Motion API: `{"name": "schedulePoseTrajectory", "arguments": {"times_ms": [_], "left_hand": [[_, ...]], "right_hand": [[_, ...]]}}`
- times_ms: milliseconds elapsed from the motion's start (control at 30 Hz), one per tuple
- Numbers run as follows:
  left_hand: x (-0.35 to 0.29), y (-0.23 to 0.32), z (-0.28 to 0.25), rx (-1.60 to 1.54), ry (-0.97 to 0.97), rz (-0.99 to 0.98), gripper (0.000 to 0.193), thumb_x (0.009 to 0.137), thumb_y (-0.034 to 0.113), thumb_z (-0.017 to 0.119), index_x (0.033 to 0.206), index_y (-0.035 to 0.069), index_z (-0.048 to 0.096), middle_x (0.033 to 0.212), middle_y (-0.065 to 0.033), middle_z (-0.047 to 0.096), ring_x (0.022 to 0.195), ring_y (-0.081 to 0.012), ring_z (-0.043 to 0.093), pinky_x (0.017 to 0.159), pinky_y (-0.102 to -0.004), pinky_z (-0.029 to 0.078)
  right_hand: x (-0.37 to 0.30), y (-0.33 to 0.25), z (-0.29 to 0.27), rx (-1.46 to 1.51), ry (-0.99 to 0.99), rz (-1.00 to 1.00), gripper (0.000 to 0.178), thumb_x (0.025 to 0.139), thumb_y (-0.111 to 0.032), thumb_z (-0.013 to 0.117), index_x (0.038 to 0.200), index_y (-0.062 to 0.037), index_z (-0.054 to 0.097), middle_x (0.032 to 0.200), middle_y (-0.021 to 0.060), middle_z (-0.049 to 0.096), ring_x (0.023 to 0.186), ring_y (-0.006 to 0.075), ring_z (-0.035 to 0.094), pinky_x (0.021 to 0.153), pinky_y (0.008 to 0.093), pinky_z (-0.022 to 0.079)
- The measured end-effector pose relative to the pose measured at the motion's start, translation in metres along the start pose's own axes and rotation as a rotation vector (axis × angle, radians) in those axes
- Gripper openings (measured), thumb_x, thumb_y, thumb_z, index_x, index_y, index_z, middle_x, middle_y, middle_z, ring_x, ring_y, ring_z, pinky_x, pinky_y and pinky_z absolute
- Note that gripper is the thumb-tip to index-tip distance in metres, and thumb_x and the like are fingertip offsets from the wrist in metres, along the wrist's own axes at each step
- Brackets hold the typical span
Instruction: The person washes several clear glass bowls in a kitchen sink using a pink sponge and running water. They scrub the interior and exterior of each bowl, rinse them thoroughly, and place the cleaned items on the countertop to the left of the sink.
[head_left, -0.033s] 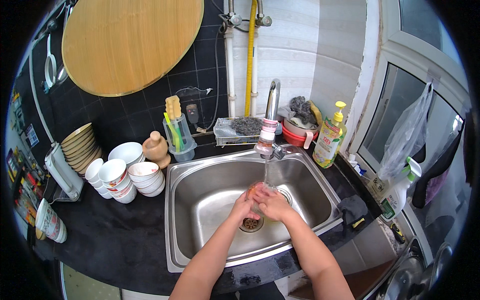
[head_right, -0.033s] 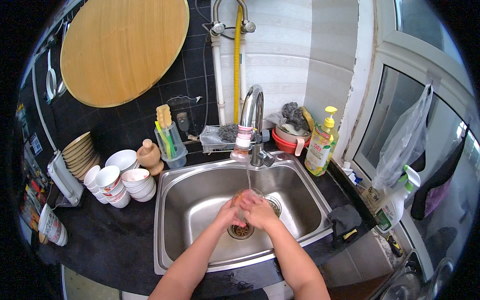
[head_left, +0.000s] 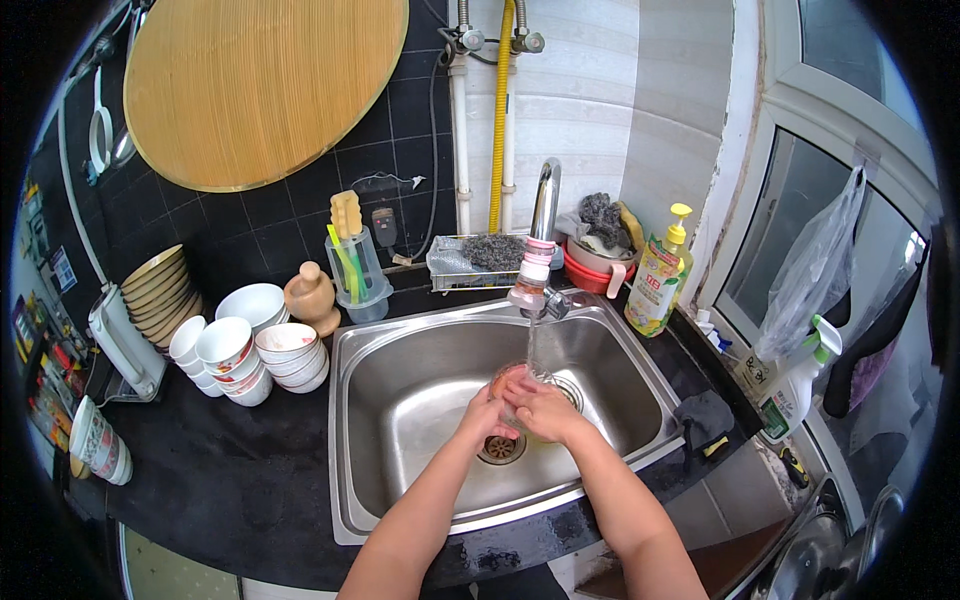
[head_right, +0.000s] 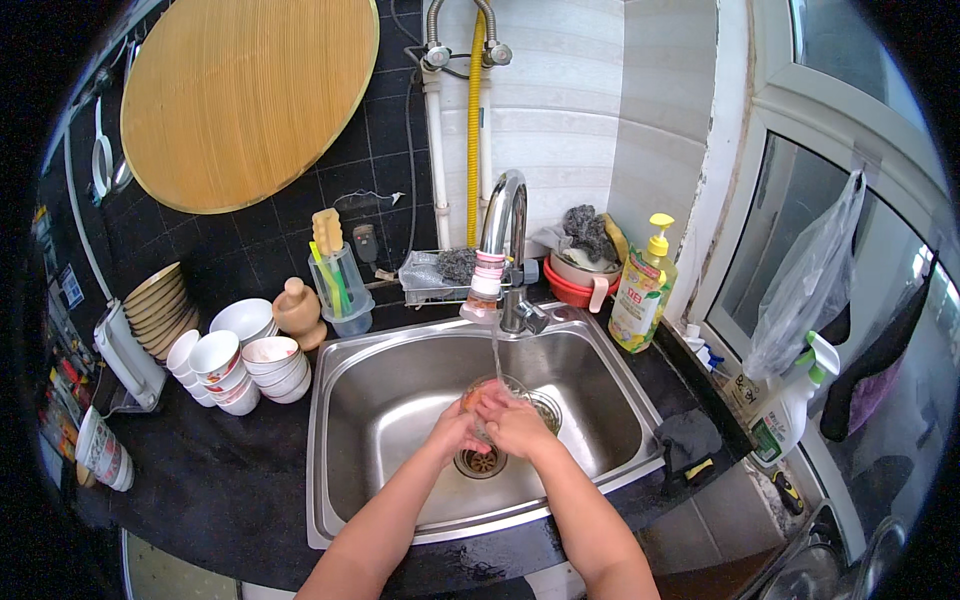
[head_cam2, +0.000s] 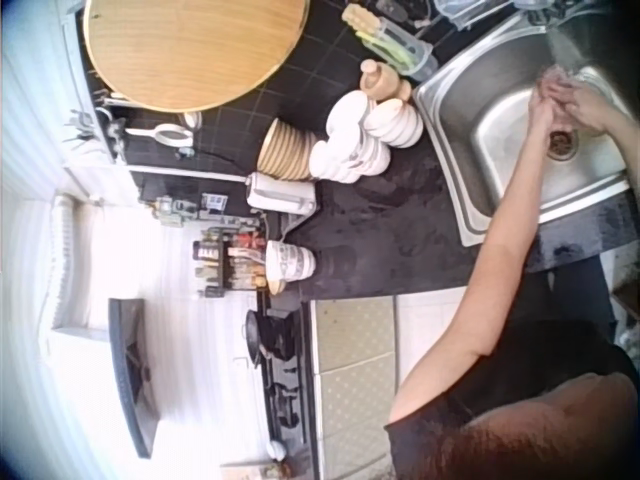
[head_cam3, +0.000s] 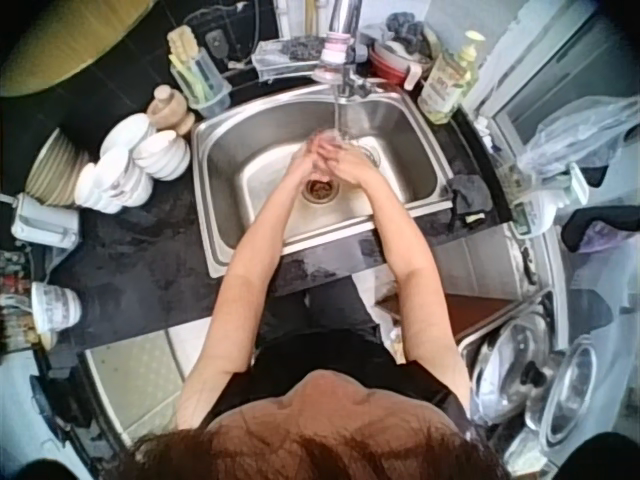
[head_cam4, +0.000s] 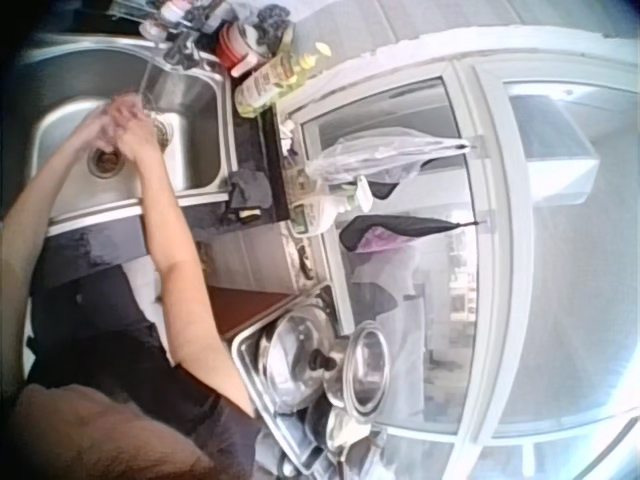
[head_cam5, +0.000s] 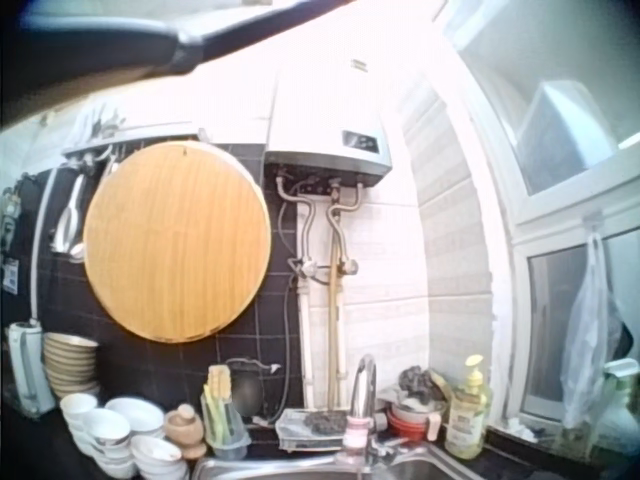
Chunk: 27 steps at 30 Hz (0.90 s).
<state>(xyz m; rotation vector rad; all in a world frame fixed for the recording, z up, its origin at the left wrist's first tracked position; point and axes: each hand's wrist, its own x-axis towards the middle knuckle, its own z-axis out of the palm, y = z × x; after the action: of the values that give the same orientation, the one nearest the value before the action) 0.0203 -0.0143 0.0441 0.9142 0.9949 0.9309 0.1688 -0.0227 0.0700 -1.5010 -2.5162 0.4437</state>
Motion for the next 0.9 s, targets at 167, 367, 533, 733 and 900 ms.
{"name": "schedulePoseTrajectory", "arguments": {"times_ms": [167,367,533,733,900], "left_hand": [[-0.004,0.008,-0.001,0.024,0.094,0.057,0.053,0.073,0.002,0.037,0.125,0.006,0.033,0.09,-0.0173,0.055,0.052,-0.0266,0.059,0.045,-0.0331,0.053],[-0.004,0.013,-0.003,0.062,0.037,-0.047,0.037,0.073,0.003,0.039,0.11,0.002,0.046,0.076,-0.0149,0.057,0.038,-0.0224,0.053,0.032,-0.0283,0.045],[0.0,0.008,-0.005,0.22,-0.06,-0.199,0.038,0.073,0.004,0.038,0.11,0.0,0.044,0.074,-0.0148,0.057,0.038,-0.0221,0.052,0.031,-0.0293,0.043],[-0.006,0.006,0.003,0.189,0.007,0.081,0.044,0.074,0.003,0.04,0.118,0.003,0.038,0.091,-0.0147,0.055,0.05,-0.0227,0.056,0.035,-0.0301,0.048],[0.0,-0.005,0.008,0.024,0.08,0.425,0.065,0.073,-0.008,0.034,0.131,0.013,0.016,0.113,-0.0159,0.04,0.076,-0.0271,0.058,0.046,-0.0325,0.054]], "right_hand": [[0.007,-0.003,0.003,-0.104,0.173,-0.003,0.035,0.07,-0.012,0.054,0.105,-0.0061,0.054,0.112,0.0085,0.049,0.1,0.0256,0.045,0.084,0.0373,0.036],[0.01,-0.007,-0.004,-0.231,0.579,-0.004,0.027,0.062,-0.006,0.059,0.088,-0.0066,0.051,0.094,0.009,0.05,0.089,0.0278,0.047,0.074,0.0354,0.037],[0.018,0.001,-0.006,-0.142,0.645,-0.237,0.028,0.061,-0.008,0.062,0.087,-0.0066,0.052,0.093,0.0089,0.051,0.088,0.0273,0.048,0.074,0.0372,0.038],[0.013,0.003,-0.016,-0.129,0.672,0.095,0.026,0.064,-0.024,0.065,0.082,-0.0056,0.062,0.08,0.0109,0.058,0.083,0.0285,0.053,0.075,0.0385,0.042],[0.019,0.017,-0.003,0.19,0.473,0.607,0.039,0.068,-0.039,0.062,0.076,-0.0011,0.064,0.076,0.0186,0.062,0.069,0.0301,0.061,0.063,0.0389,0.047]]}}
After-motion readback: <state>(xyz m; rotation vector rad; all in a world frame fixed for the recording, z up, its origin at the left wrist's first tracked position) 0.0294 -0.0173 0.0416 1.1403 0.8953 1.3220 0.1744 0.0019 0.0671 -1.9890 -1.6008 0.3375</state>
